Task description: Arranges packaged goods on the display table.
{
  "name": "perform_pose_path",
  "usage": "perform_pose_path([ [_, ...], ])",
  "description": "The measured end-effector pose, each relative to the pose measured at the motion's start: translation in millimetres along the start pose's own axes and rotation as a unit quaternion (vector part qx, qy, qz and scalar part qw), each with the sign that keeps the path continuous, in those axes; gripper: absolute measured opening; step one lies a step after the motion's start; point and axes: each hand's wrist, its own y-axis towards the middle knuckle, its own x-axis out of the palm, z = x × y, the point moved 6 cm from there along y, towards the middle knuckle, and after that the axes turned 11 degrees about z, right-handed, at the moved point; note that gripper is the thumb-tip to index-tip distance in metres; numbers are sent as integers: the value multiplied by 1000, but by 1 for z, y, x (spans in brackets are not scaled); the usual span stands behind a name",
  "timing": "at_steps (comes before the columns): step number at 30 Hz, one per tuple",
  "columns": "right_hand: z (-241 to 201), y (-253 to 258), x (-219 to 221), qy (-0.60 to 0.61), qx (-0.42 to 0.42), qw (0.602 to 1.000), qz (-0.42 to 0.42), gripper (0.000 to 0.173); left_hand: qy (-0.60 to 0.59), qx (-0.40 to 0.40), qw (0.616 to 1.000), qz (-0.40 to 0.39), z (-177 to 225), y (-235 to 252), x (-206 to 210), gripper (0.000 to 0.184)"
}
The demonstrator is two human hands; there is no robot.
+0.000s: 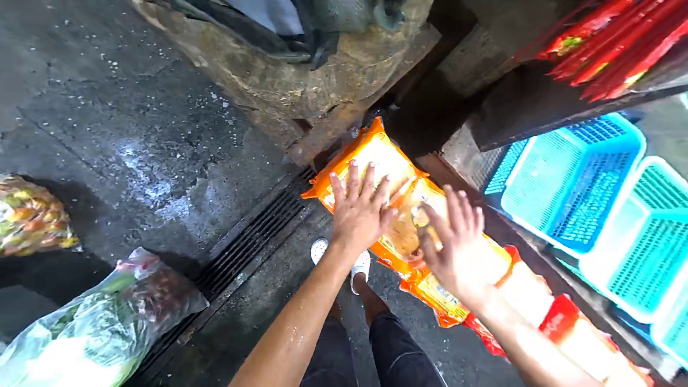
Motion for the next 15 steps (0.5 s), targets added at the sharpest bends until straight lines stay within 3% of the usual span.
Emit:
perform_pose_path([
  [4, 24, -50, 51, -83, 10, 996, -21, 55, 33, 4, 999, -10, 7, 0, 8, 92],
  [8, 38, -54, 63, -75, 10, 997, 12, 56, 57, 0, 998, -31, 16, 3, 11, 96],
  [13, 67, -47, 20, 109, 69, 991, 33, 45, 46, -1, 997, -61, 17, 15, 2, 98],
  [15, 95, -48, -10, 114, 117, 987, 8, 42, 40, 1, 998, -55, 16, 16, -1, 100],
])
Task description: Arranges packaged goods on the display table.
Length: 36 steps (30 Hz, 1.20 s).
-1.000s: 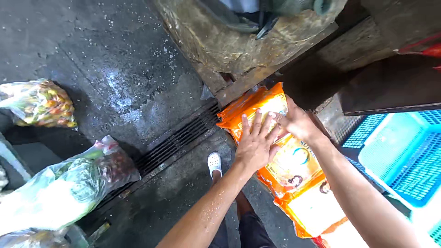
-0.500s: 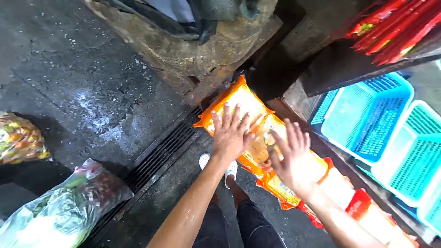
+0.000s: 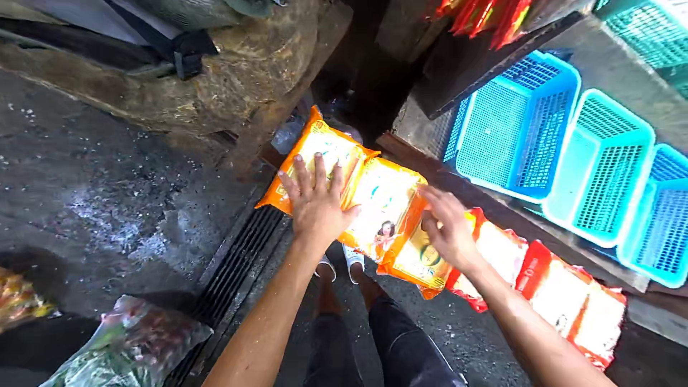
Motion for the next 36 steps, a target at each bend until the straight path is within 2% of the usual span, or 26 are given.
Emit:
perform_pose_path([
  [3, 45, 1, -34, -53, 72, 990, -105, 45, 0, -2, 1000, 9, 0, 0, -3, 106],
  [5, 69, -2, -36, -56, 108, 975, -184, 43, 10, -2, 1000, 2, 1, -1, -1, 112],
  [7, 79, -3, -33, 8, 129, 972, -196, 34, 10, 2, 1000, 2, 1, -3, 1, 114],
  [11, 83, 2, -35, 96, 75, 972, -200, 23, 5, 8, 1000, 12, -1, -2, 0, 114],
  [17, 92, 11, -60, 142, 42, 964, -221, 16, -1, 17, 1000, 2, -4, -2, -3, 114],
  [21, 100, 27, -48, 149, 58, 959, -234, 7, 5, 29, 1000, -3, 0, -1, -1, 115],
  [25, 93, 36, -37, 140, 78, 944, -287, 3, 17, 25, 999, -9, 1, 1, -2, 114],
  [27, 95, 36, -38, 135, 92, 940, -301, 8, 20, 24, 999, -10, 2, 2, -2, 116],
  [29, 93, 39, -43, 129, 93, 940, -302, 24, 18, 21, 1000, -7, 1, 2, -6, 115],
  [32, 77, 48, -55, 109, 82, 956, -261, 44, 8, 15, 1000, 4, -2, 2, -8, 110],
  [36, 40, 66, -62, 97, 56, 974, -196, 47, -11, 8, 1000, 23, -5, 3, -12, 101],
])
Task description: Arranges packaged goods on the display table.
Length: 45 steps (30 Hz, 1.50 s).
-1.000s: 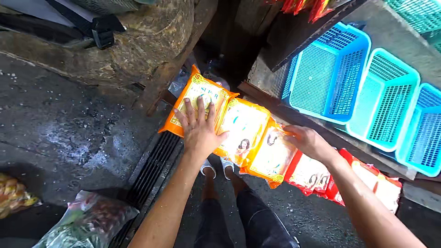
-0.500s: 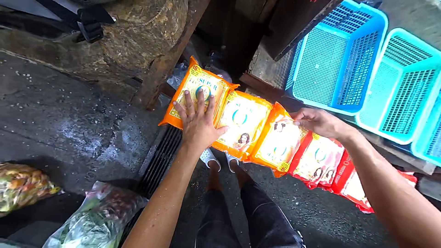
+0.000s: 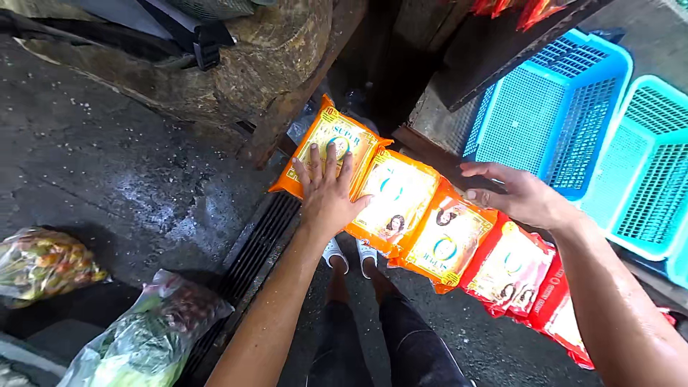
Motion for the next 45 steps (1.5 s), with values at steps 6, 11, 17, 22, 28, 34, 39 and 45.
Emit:
perform_pose_path([
  [6, -45, 11, 11, -20, -57, 997, 44, 39, -22, -40, 997, 63, -15, -11, -18, 77],
  [11, -58, 2, 25, -11, -72, 995, 71, 37, -15, -57, 997, 55, -25, -35, -8, 63],
  [17, -86, -65, 63, 152, -80, 983, 72, 29, -64, -55, 988, 129, -26, -42, -20, 59],
  [22, -87, -150, 174, 176, -7, 974, -139, 29, -148, -102, 960, 213, -35, -87, -39, 43],
  [28, -12, -223, 278, 87, 144, 917, -362, 38, -176, -287, 938, 85, -53, -227, -12, 40],
  [34, 107, -258, 297, -43, 245, 929, -275, 37, -202, -385, 869, -234, -13, -402, 48, 44],
  [39, 175, -329, 290, -49, 388, 899, -200, 36, -201, -390, 827, -352, 8, -528, 89, 47],
  [45, 171, -415, 335, -67, 433, 883, -168, 36, -251, -441, 820, -266, -36, -641, 115, 44],
])
